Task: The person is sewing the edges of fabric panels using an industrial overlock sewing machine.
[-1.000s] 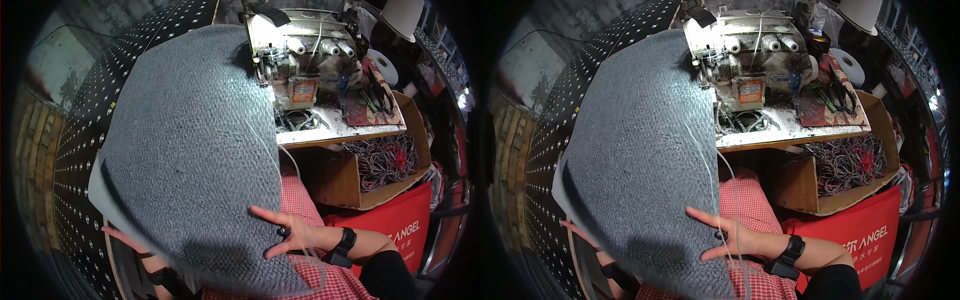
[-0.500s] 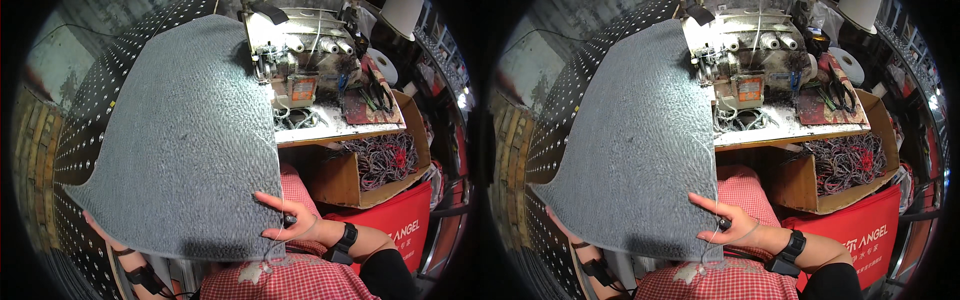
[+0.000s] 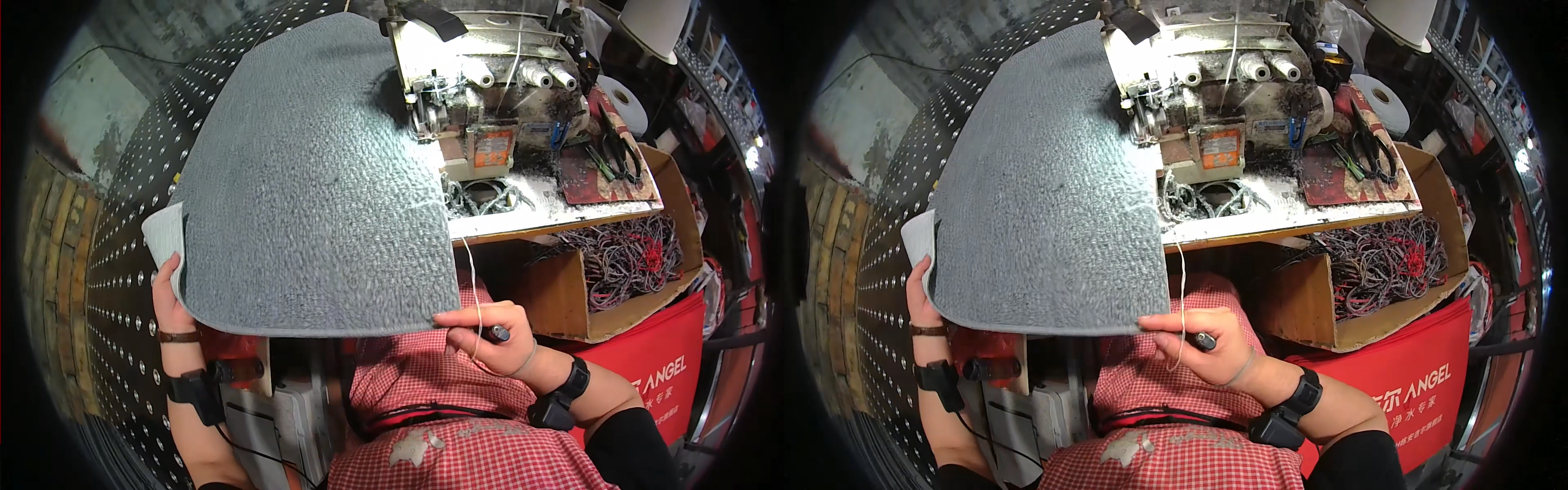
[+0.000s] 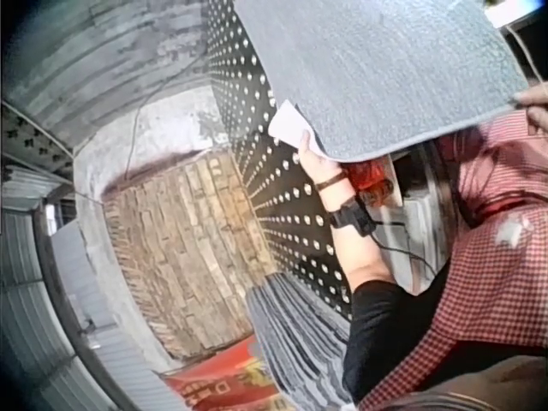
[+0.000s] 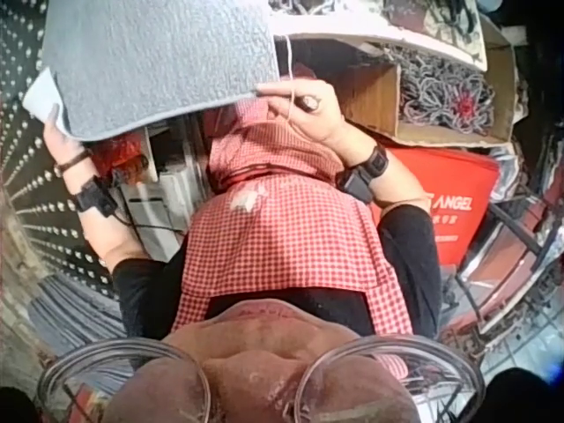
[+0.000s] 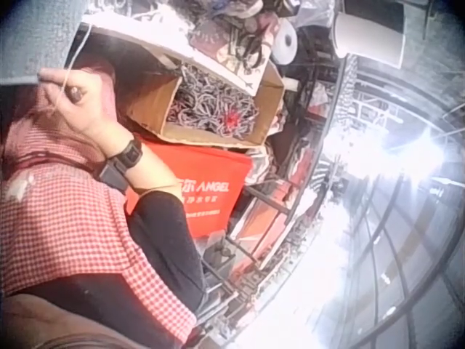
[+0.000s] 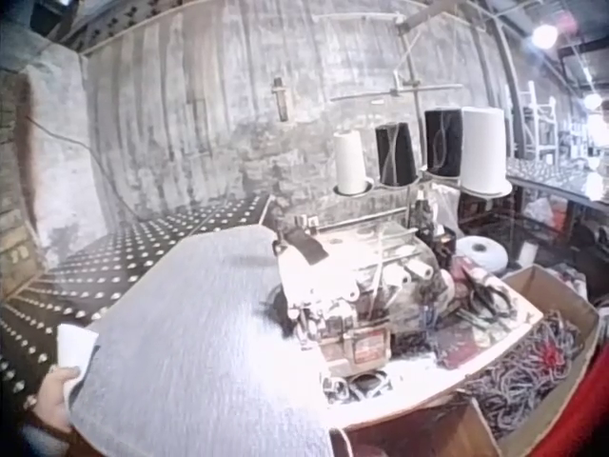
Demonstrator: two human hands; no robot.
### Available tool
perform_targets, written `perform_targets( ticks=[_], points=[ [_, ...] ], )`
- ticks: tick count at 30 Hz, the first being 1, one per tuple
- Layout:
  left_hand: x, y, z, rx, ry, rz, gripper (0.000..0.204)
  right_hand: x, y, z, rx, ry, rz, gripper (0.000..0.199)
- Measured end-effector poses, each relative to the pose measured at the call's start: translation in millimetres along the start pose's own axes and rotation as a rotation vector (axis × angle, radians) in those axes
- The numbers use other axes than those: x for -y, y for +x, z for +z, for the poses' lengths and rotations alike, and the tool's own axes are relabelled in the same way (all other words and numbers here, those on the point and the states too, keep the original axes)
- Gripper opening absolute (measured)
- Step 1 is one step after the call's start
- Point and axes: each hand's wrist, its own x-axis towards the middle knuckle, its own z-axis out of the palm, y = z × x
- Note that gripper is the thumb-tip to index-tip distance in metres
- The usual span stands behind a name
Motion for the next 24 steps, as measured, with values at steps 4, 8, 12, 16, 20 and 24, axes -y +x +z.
perform_targets(
  ticks=[4,8,12,16,20,24],
  points=[
    [-11,41,3,-0.02,0.023,0.002,0.039,-3,4,-8,-0.066,0.16,-0.009,0.021],
    [-18,77,13,-0.006,0.091,0.069,0.039,1,2,-20,-0.152,0.282,0.106,0.021],
    [-25,107,29,-0.045,0.152,0.108,0.04,-5,-5,-38,-0.217,0.459,0.217,0.02],
    [-32,142,48,-0.031,0.142,0.136,0.04,-23,-25,-71,-0.375,0.735,0.223,0.021],
    [-40,178,50,-0.05,0.159,0.19,0.045,-42,-47,-120,-0.664,1.066,0.217,0.026],
    [-42,199,70,-0.044,0.175,0.241,0.052,-64,-94,-160,-1.231,0.772,0.619,0.019]
  ],
)
